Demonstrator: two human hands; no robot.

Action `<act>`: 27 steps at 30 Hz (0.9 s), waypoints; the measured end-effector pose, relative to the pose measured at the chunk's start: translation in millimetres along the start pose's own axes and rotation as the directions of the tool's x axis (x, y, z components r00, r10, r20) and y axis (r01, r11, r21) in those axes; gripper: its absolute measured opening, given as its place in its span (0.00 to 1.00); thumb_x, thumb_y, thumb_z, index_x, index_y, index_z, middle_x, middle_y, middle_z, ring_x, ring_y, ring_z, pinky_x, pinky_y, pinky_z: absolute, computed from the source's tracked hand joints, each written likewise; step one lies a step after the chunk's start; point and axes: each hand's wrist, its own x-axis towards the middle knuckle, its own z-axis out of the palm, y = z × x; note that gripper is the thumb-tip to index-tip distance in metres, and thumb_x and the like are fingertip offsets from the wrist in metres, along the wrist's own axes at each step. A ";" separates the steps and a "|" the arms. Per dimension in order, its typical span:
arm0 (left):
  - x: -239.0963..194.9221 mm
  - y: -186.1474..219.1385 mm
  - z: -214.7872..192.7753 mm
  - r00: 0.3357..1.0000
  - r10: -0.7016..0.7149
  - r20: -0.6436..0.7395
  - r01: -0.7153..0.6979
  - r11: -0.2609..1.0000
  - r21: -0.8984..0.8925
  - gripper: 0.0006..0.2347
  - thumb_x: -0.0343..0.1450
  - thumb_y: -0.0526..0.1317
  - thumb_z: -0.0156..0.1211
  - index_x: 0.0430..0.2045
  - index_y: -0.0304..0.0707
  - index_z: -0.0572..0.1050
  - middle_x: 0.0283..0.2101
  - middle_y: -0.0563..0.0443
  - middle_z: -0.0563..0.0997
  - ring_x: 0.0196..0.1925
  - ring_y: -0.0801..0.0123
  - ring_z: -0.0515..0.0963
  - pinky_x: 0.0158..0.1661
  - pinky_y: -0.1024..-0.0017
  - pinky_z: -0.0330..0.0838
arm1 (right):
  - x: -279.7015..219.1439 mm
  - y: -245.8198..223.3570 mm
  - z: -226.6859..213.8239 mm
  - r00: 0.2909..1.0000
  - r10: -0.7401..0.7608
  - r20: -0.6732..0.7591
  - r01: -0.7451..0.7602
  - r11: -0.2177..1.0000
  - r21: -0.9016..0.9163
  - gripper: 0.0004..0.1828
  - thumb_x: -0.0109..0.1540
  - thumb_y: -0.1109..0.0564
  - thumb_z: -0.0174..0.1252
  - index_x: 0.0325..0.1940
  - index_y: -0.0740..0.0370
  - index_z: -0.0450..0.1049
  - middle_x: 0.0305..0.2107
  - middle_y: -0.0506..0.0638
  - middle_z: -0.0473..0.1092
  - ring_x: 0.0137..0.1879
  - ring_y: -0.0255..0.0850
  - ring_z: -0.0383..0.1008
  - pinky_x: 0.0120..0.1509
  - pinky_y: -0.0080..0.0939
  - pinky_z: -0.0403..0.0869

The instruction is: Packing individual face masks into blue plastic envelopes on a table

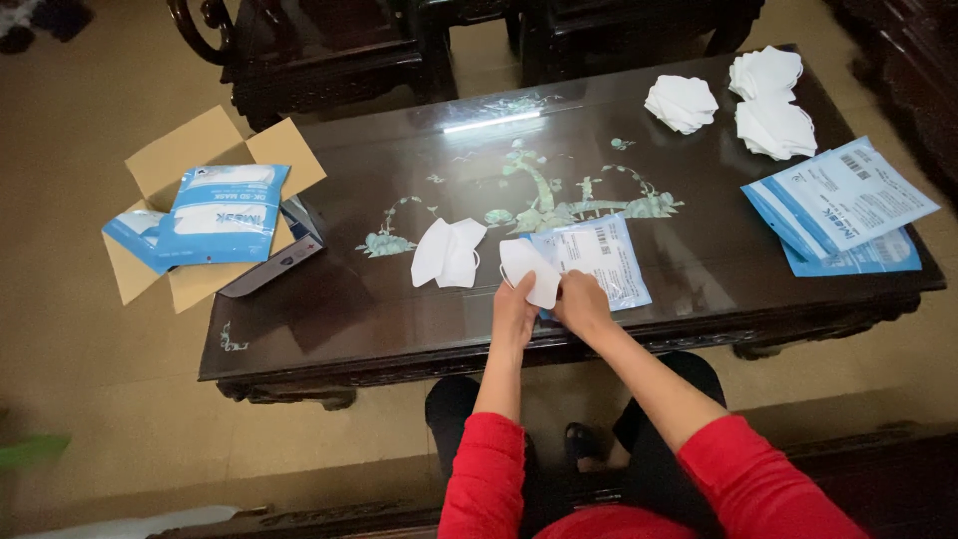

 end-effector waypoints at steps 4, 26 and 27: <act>28.4 -23.6 -25.2 0.998 0.029 -0.052 -0.020 0.986 0.165 0.19 0.71 0.36 0.68 0.56 0.34 0.73 0.47 0.39 0.82 0.47 0.59 0.84 0.45 0.57 0.83 | -10.3 -2.3 -15.9 1.000 -0.019 0.020 0.018 0.999 0.045 0.21 0.60 0.51 0.56 0.54 0.62 0.76 0.42 0.59 0.72 0.56 0.61 0.74 0.56 0.62 0.77; 26.7 -20.8 -19.5 0.867 0.496 -0.052 -0.239 0.505 0.830 0.19 0.68 0.41 0.63 0.54 0.37 0.78 0.51 0.35 0.82 0.57 0.43 0.79 0.56 0.52 0.73 | -5.3 36.2 -1.3 0.998 -0.059 -0.018 0.061 0.925 0.375 0.08 0.59 0.47 0.66 0.38 0.48 0.79 0.34 0.51 0.74 0.47 0.48 0.77 0.55 0.48 0.75; 24.6 -18.2 -18.5 0.875 0.482 -0.040 -0.236 0.498 0.835 0.19 0.68 0.43 0.63 0.54 0.40 0.78 0.52 0.36 0.81 0.58 0.44 0.78 0.57 0.53 0.73 | -6.3 34.7 -3.2 0.998 -0.065 -0.015 0.066 0.926 0.371 0.08 0.58 0.46 0.66 0.38 0.48 0.79 0.34 0.50 0.74 0.47 0.48 0.78 0.55 0.47 0.76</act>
